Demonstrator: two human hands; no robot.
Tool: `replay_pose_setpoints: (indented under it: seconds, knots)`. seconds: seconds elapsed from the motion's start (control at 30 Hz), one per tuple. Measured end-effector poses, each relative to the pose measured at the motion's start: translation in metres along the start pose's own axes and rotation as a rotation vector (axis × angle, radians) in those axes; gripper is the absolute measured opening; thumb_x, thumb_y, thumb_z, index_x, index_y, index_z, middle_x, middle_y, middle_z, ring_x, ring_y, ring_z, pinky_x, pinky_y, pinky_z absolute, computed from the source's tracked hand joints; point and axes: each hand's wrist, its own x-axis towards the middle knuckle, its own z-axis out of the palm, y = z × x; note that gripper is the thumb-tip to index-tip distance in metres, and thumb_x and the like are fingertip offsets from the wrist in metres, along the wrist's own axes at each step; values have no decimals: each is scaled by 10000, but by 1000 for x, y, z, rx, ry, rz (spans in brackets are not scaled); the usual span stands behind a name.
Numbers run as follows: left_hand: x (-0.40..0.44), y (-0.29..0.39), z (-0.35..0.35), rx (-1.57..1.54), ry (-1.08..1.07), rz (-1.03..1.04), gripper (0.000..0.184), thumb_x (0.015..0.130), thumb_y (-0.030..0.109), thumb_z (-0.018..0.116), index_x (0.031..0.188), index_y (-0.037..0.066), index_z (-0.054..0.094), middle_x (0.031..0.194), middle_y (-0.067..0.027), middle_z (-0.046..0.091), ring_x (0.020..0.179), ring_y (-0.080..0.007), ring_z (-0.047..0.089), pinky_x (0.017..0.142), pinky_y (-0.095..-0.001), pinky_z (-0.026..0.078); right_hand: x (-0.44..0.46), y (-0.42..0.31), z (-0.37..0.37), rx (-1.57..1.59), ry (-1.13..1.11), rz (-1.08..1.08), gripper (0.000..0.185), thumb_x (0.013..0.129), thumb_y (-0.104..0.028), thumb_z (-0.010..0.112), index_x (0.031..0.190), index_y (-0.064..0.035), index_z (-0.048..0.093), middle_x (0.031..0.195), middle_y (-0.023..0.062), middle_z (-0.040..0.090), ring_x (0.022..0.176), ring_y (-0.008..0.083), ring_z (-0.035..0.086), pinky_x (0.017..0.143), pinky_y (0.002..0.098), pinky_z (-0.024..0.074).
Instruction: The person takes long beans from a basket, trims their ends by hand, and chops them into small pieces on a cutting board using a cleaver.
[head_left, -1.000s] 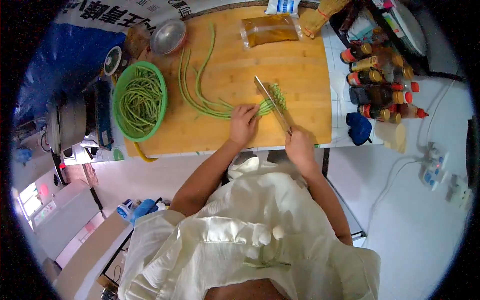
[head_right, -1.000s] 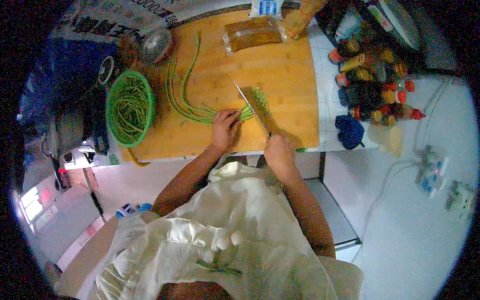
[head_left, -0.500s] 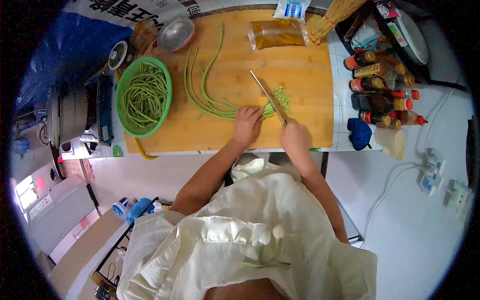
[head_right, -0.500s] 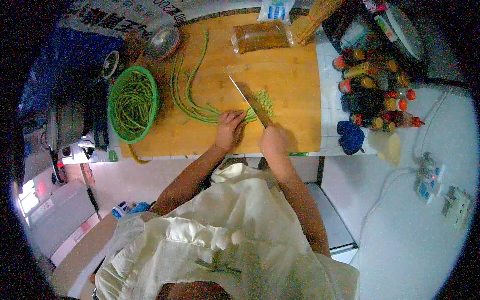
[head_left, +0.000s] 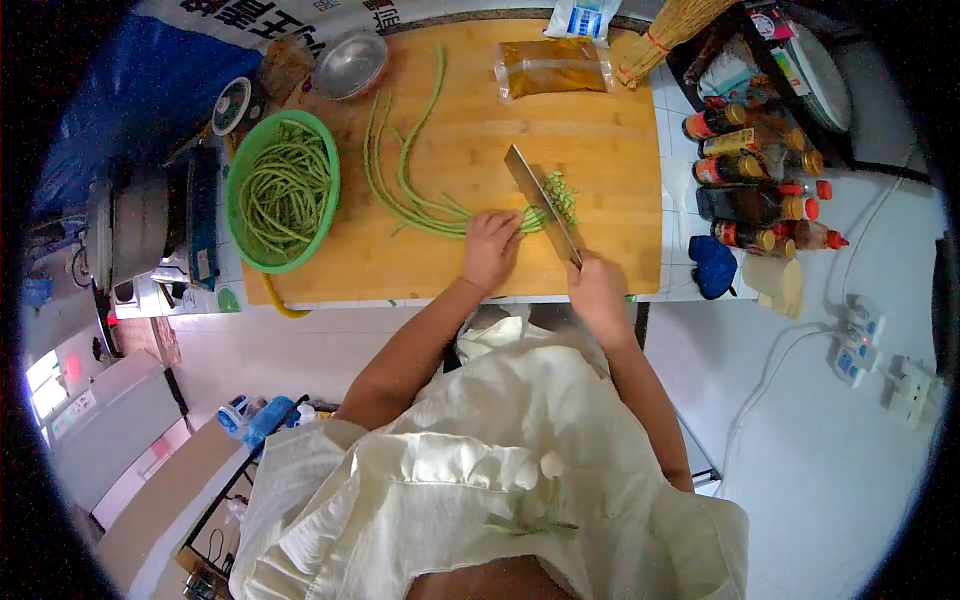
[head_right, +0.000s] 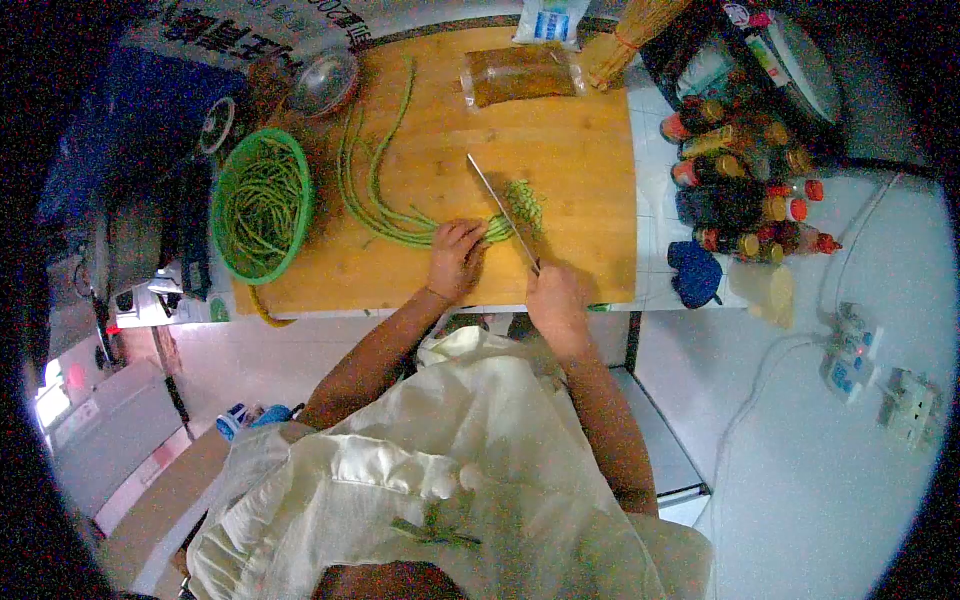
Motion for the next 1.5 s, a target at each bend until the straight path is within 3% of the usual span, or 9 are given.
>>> replay_pose_setpoints:
  seconds: [0.27,0.33,0.6,0.73,0.87,0.93,1.13,1.23,1.5]
  knots:
    - [0,0,-2,48,-35,-4,282,711,90,664,989,55,624,1001,-61,609,951,-258,536,830,-399,402,4,-1,6,-46,-1,-48,228,821,-209,570,843,11,626,752,219,623,718,403,603,656,474,478]
    - [0,0,-2,56,-26,0,284,712,91,664,991,55,622,999,-61,608,953,-256,536,830,-400,400,13,-13,1,-66,-96,26,233,831,-215,556,852,6,628,755,223,623,721,404,605,655,480,480]
    - [1,2,-3,57,-32,16,300,708,89,669,1003,58,623,1011,-66,604,951,-258,537,821,-397,404,30,-32,13,-77,-52,70,213,828,-215,559,860,-17,631,754,216,627,716,394,613,646,483,481]
    - [2,-1,-2,72,-45,40,306,705,88,671,1006,56,622,998,-67,604,942,-261,537,814,-397,406,9,-5,20,-74,31,-35,198,819,-196,562,882,-19,622,751,206,629,711,395,610,640,480,479]
    - [1,-1,0,76,-69,-11,317,709,86,668,1021,58,617,1010,-74,597,940,-274,527,812,-401,406,-7,25,14,-60,26,-8,196,808,-183,569,879,-7,616,748,210,626,709,398,607,643,478,478]
    - [5,8,-3,79,-85,-11,320,712,85,666,1026,58,615,1017,-79,593,941,-281,522,814,-404,406,-4,31,18,-83,113,8,287,843,-264,569,868,13,640,790,207,623,805,373,611,691,463,484]
    - [9,14,13,45,-55,-100,321,719,77,666,1030,36,599,1001,-120,586,939,-316,516,827,-419,406,-4,5,-9,71,-41,75,283,857,-252,559,861,19,641,787,220,616,758,398,609,684,482,481]
    - [9,9,15,-73,18,-149,304,717,70,670,1007,27,588,963,-135,587,917,-325,522,823,-421,410,-5,11,6,-10,87,-51,211,826,-189,569,866,12,616,744,208,621,689,407,598,651,477,469]
    - [16,15,4,-39,-28,-87,192,703,56,672,850,29,551,931,-132,591,875,-327,524,757,-412,431,3,-3,3,-42,-11,21,207,831,-195,554,864,-2,623,738,207,626,690,391,609,639,480,471]
